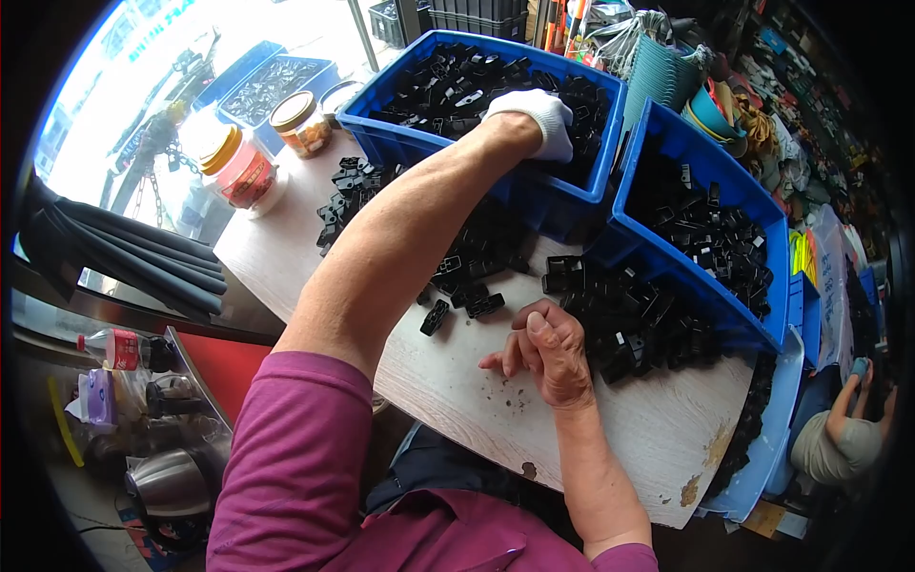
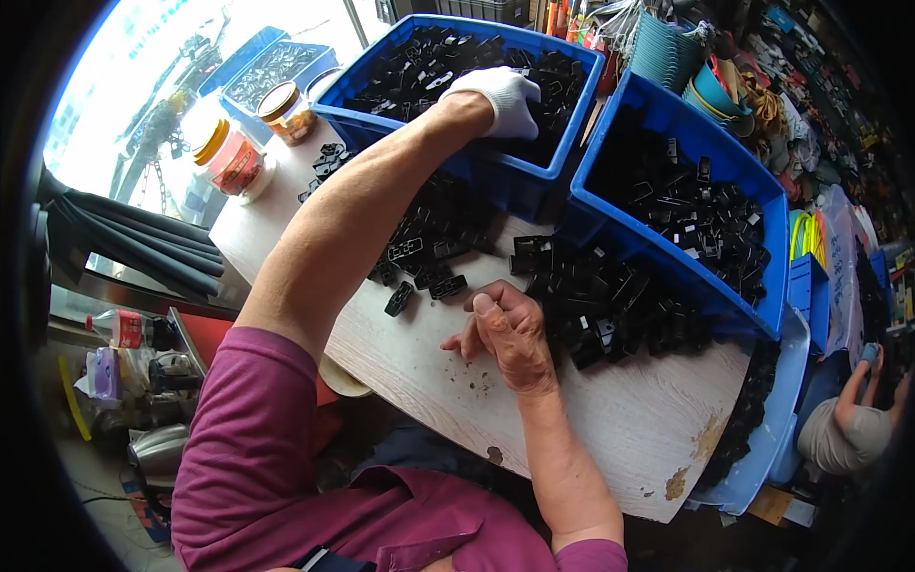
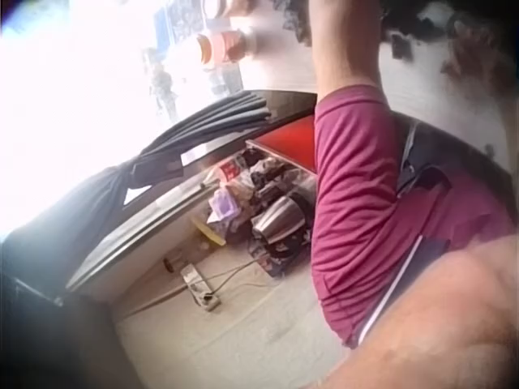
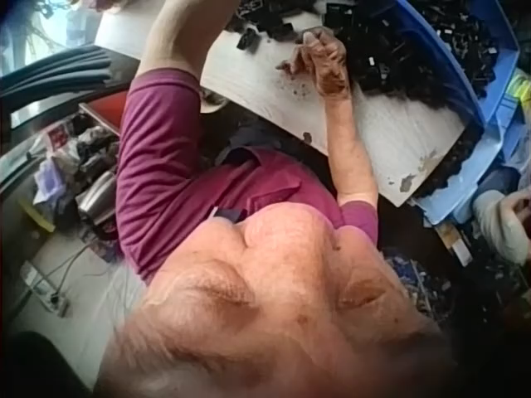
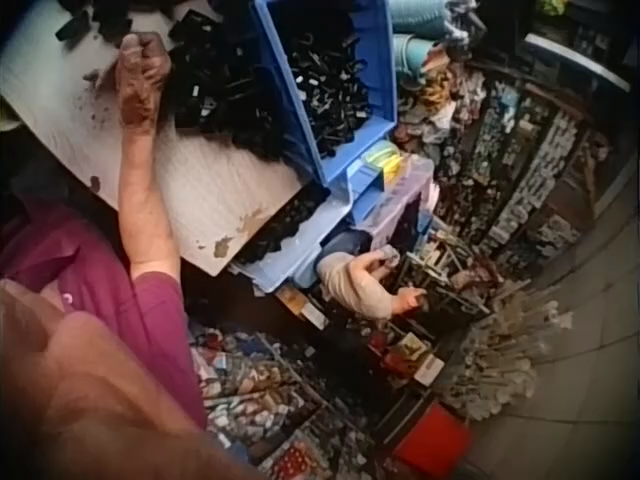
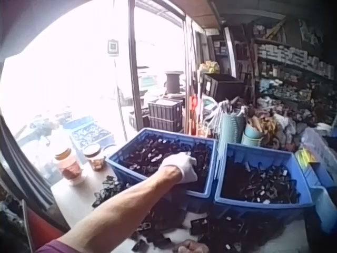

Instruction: The recorder is sorting through small black plastic hardware components on a workbench, inspecting them and moving them between piles and blue storage bins.

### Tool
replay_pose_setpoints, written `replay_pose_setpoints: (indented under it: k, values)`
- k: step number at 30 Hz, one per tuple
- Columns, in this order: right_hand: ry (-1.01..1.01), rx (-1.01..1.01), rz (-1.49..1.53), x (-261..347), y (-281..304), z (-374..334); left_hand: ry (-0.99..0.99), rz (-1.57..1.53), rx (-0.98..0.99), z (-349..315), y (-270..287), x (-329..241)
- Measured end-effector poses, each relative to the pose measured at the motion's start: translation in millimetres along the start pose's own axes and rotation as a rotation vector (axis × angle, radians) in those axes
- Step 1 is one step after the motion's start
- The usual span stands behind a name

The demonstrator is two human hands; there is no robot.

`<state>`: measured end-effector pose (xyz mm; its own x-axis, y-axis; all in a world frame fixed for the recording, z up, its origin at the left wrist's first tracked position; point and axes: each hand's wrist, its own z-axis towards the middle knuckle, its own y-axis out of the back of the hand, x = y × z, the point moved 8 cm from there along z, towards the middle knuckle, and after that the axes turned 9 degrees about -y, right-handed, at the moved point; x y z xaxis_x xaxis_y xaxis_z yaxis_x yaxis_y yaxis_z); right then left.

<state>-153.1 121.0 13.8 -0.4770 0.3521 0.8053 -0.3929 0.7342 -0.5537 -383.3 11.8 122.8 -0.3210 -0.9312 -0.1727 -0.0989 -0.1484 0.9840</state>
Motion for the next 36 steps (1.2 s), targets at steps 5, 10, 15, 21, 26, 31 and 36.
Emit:
replay_pose_setpoints:
  k: [5,10,15,21,26,31,36]
  values:
    - [-0.053,0.047,-0.031,-4,-2,1,-0.017,-0.124,-0.284,-11,19,8]
    - [-0.105,0.115,-0.042,-12,1,3,-0.057,-0.192,-0.534,-23,42,28]
    - [0.023,0.065,0.011,-1,4,1,-0.137,-0.162,-0.891,-64,67,30]
    - [0.017,0.061,0.011,-3,-3,2,-0.16,-0.022,-1.209,-153,78,45]
    - [-0.038,0.114,-0.02,-7,2,2,-0.083,0.064,-1.233,-197,36,50]
    - [-0.035,0.153,-0.033,-8,2,1,-0.034,0.151,-1.147,-204,-1,44]
    - [0.06,0.021,0.025,-3,4,2,-0.101,0.136,-1.203,-204,-9,49]
